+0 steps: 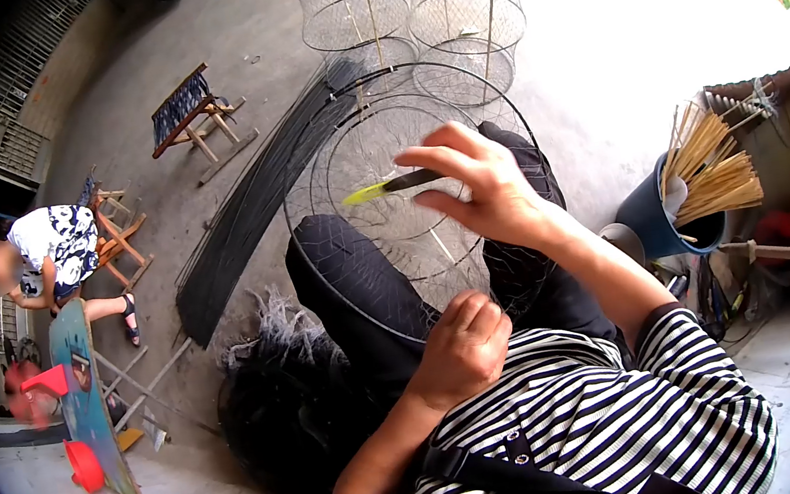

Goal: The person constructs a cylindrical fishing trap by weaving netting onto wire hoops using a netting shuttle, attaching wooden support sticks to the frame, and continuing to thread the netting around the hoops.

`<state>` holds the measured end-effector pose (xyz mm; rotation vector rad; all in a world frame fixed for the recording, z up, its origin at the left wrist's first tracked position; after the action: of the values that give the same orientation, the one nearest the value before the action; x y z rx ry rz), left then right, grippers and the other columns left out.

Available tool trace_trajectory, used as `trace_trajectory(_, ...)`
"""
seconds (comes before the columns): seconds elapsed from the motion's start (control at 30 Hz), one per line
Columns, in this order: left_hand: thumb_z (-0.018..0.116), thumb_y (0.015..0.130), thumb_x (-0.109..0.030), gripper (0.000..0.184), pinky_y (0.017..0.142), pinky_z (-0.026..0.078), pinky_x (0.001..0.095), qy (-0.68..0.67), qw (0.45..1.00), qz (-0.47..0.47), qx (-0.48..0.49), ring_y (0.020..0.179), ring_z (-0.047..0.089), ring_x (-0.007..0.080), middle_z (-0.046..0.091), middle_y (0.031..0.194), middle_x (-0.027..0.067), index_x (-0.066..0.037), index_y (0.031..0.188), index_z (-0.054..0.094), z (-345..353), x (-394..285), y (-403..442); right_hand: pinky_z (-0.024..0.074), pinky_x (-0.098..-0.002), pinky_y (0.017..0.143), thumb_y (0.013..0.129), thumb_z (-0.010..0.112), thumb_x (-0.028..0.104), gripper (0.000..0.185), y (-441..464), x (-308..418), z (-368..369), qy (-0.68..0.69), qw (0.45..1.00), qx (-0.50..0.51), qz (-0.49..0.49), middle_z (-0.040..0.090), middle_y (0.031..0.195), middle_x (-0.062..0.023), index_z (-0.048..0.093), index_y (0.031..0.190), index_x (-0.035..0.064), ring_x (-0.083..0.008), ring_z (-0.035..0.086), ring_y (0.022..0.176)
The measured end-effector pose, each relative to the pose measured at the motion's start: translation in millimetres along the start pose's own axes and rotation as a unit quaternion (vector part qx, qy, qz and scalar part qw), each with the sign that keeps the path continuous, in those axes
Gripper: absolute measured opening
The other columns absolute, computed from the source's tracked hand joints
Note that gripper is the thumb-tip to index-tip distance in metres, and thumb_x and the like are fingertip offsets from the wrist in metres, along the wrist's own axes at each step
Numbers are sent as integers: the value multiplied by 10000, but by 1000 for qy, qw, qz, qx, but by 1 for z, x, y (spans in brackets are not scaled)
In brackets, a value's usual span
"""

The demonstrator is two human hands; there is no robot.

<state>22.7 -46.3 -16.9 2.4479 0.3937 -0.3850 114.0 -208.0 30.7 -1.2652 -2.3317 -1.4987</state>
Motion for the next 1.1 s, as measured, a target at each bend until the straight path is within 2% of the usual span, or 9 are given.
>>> trace_trajectory(0.3,702,715,-75,97,928,468,407,174,984,-22,-34,1025,551,252,571,978,66,-64,806,670,-21,6,-8,427,-417,913,755,777,130,195,11,39,-27,-94,990,-85,-53,622,1129,-91,703,935,144,-279,579,1126)
trace_trajectory(0.5,691,757,-106,73,931,459,384,260,962,8,-85,1098,513,230,585,1060,33,-99,829,688,-33,-2,-5,475,-369,836,853,691,260,534,-26,-9,-33,-286,942,106,-143,539,864,-30,624,1375,172,-215,557,814)
trace_trajectory(0.6,687,768,-113,77,994,446,388,254,965,42,-42,1175,502,236,602,1116,38,-109,844,697,-29,-5,-1,488,-369,795,968,595,494,691,-22,31,-27,245,962,119,-5,563,878,-66,473,1492,60,-233,558,765)
trace_trajectory(0.67,694,801,-116,63,1046,416,453,249,965,28,-72,1255,479,280,599,1226,70,-117,862,711,-38,-3,5,511,-364,821,957,677,349,443,-29,31,-27,374,919,93,81,613,1022,-122,632,1266,34,-258,621,937)
trace_trajectory(0.77,729,860,-184,69,1119,320,559,235,963,-35,-126,1366,416,342,536,1415,126,-155,923,736,-61,5,19,483,-454,947,863,733,123,156,-36,57,-45,-10,998,23,59,590,1267,-202,691,998,58,-388,596,1124)
trace_trajectory(0.9,657,842,-92,58,1133,312,585,88,995,36,-33,1364,481,271,541,1428,119,-72,896,654,-35,15,44,454,-531,985,901,729,163,158,-61,85,-94,252,955,147,-59,643,1137,-192,689,983,34,-408,609,1129)
trace_trajectory(0.97,735,782,-72,158,1135,324,593,48,995,53,65,1338,502,300,577,1266,123,-75,929,679,-8,22,27,478,-363,633,1054,493,454,485,-113,38,-133,484,873,22,53,624,779,-87,598,809,49,-238,587,625)
trace_trajectory(1.0,737,773,-58,130,1128,358,574,31,997,39,55,1267,542,301,571,1160,120,-40,879,663,1,21,12,404,-305,564,1079,479,358,351,-112,29,-152,489,823,-227,178,480,638,-6,598,939,59,-148,466,551)
trace_trajectory(1.1,732,760,-21,142,1040,481,493,-6,999,-22,-35,1084,586,307,553,1084,120,-20,891,676,-4,22,-20,195,-243,454,1099,453,321,332,-140,-67,-249,102,814,-491,292,305,625,80,629,983,64,-23,242,519)
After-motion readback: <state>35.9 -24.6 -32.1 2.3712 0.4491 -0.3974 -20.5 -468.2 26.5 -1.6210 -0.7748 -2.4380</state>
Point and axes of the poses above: each hand's wrist, its own y-axis towards the middle knuckle, its own z-axis out of the palm, x = y × z, the point moved 2 cm from there along y, towards the middle knuckle
